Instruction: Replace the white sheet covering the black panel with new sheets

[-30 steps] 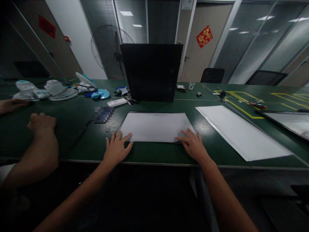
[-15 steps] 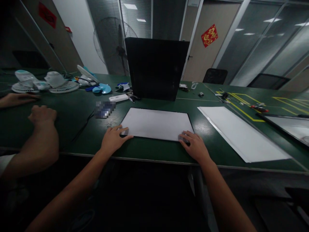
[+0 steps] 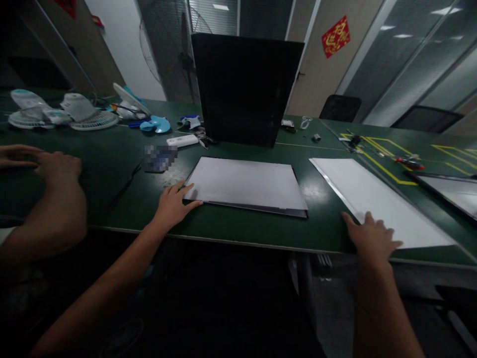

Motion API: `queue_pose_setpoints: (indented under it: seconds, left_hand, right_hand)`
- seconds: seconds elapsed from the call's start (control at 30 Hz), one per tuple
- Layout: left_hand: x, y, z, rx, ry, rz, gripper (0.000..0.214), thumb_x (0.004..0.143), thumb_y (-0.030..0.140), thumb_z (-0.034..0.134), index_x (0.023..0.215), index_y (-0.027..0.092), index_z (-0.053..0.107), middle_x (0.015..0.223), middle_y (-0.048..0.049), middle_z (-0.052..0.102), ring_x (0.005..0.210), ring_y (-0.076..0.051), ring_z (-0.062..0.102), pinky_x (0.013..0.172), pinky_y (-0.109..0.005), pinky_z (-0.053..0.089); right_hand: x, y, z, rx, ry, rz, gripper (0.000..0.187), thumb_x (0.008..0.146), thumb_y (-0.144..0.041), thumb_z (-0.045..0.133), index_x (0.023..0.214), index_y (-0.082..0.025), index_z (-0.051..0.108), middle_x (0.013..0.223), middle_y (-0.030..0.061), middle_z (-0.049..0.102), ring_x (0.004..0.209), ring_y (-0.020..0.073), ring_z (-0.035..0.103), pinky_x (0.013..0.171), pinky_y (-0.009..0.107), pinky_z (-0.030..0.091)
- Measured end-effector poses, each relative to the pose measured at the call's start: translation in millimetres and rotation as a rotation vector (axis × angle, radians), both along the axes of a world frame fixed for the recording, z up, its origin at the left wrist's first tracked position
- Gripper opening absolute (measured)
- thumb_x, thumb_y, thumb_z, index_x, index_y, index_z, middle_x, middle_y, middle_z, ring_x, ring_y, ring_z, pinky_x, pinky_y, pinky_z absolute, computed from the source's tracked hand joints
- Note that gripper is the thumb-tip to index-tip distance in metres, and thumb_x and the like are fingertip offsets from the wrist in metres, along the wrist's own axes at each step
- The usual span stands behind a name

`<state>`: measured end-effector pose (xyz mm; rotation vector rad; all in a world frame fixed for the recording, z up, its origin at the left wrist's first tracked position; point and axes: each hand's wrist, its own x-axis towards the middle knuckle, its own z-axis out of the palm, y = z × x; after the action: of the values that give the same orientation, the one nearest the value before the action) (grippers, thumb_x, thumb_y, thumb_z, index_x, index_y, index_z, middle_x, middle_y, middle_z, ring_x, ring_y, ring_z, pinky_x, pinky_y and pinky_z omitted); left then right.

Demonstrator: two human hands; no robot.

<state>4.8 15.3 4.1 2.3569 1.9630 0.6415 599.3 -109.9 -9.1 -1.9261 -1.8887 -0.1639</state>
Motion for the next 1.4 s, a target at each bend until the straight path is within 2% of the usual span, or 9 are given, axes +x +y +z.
queue_pose_setpoints:
  seconds: [0.07,0.13,0.27,0.4,0.57,0.67,0.83,1.2,1.4]
  left_hand:
    - [3,-2,0.5,-0.035,0.013,-0.002,0.07,0.091,0.068,0.062,0.15,0.03,0.059,0.165,-0.0137,0.044,0.15,-0.043,0.039,0.117,-0.06,0.037]
    - [4,-4,1.5,-0.071,0.028,-0.026,0.061,0.095,0.067,0.057,0.146,0.035,0.061,0.164,-0.0101,0.046,0.152,-0.04,0.039,0.118,-0.061,0.036]
    - [6,-4,3.0,-0.087,0.041,-0.051,0.055,0.098,0.063,0.055,0.144,0.033,0.064,0.165,-0.0092,0.047,0.152,-0.036,0.041,0.123,-0.057,0.033]
    - [6,-4,3.3,-0.075,0.033,-0.055,0.052,0.099,0.061,0.055,0.14,0.032,0.066,0.166,-0.0085,0.045,0.153,-0.036,0.041,0.123,-0.057,0.033]
    - [5,-4,2.9,-0.066,0.031,-0.056,0.052,0.099,0.061,0.054,0.141,0.033,0.066,0.166,-0.0097,0.045,0.153,-0.036,0.041,0.123,-0.057,0.032]
    - [5,-5,3.8,-0.066,0.04,-0.064,0.053,0.1,0.061,0.052,0.143,0.034,0.064,0.166,-0.0095,0.045,0.153,-0.035,0.041,0.124,-0.057,0.032]
    - [9,-9,9.3,-0.071,0.081,-0.063,0.049,0.102,0.056,0.051,0.141,0.03,0.065,0.166,-0.0108,0.044,0.153,-0.036,0.04,0.124,-0.057,0.032]
    - [12,-9,11.9,-0.069,0.162,-0.047,0.049,0.104,0.052,0.045,0.139,0.022,0.061,0.166,-0.0162,0.044,0.154,-0.037,0.039,0.125,-0.058,0.032]
    - [11,-9,8.5,-0.04,0.114,-0.025,0.049,0.103,0.049,0.047,0.141,0.022,0.059,0.167,-0.0171,0.041,0.156,-0.038,0.034,0.123,-0.059,0.035]
  right_hand:
    - [2,1,-7.6,0.1,0.06,-0.379,0.062,0.092,-0.067,0.041,0.151,-0.051,0.047,0.154,0.0003,0.054,0.143,0.0618,0.03,0.094,0.084,0.024]
    - [-6,4,-12.2,0.088,0.061,-0.54,0.066,0.092,-0.068,0.039,0.148,-0.038,0.057,0.146,0.0114,0.06,0.136,0.0593,0.042,0.09,0.082,0.032]
    - [-26,8,-7.5,-0.001,-0.005,-0.624,0.07,0.099,-0.057,0.029,0.136,-0.013,0.069,0.128,0.0311,0.065,0.129,0.0499,0.052,0.091,0.069,0.044]
    - [-36,6,0.8,-0.052,-0.068,-0.671,0.07,0.102,-0.056,0.023,0.136,-0.015,0.069,0.13,0.026,0.066,0.128,0.0433,0.055,0.098,0.058,0.044]
    - [-34,12,-1.1,-0.133,-0.107,-0.745,0.092,0.096,-0.076,0.027,0.153,-0.008,0.051,0.153,0.0337,0.046,0.144,0.0479,0.039,0.109,0.065,0.034]
    - [-29,15,-1.1,-0.239,-0.089,-0.739,0.097,0.093,-0.081,0.023,0.152,-0.01,0.052,0.139,0.0331,0.058,0.13,0.0484,0.053,0.1,0.064,0.042]
    - [-33,17,4.5,-0.267,-0.096,-0.744,0.089,0.097,-0.077,0.012,0.157,-0.022,0.047,0.147,0.0217,0.058,0.132,0.0448,0.056,0.099,0.063,0.043]
    - [-62,25,15.4,-0.089,-0.139,-0.798,0.08,0.103,-0.065,0.012,0.135,-0.016,0.067,0.114,0.0222,0.074,0.102,0.0401,0.07,0.083,0.052,0.05]
    - [-94,37,17.8,0.122,-0.082,-0.25,0.057,0.106,-0.057,0.031,0.131,-0.024,0.068,0.136,0.0123,0.07,0.137,0.0323,0.056,0.114,0.053,0.04]
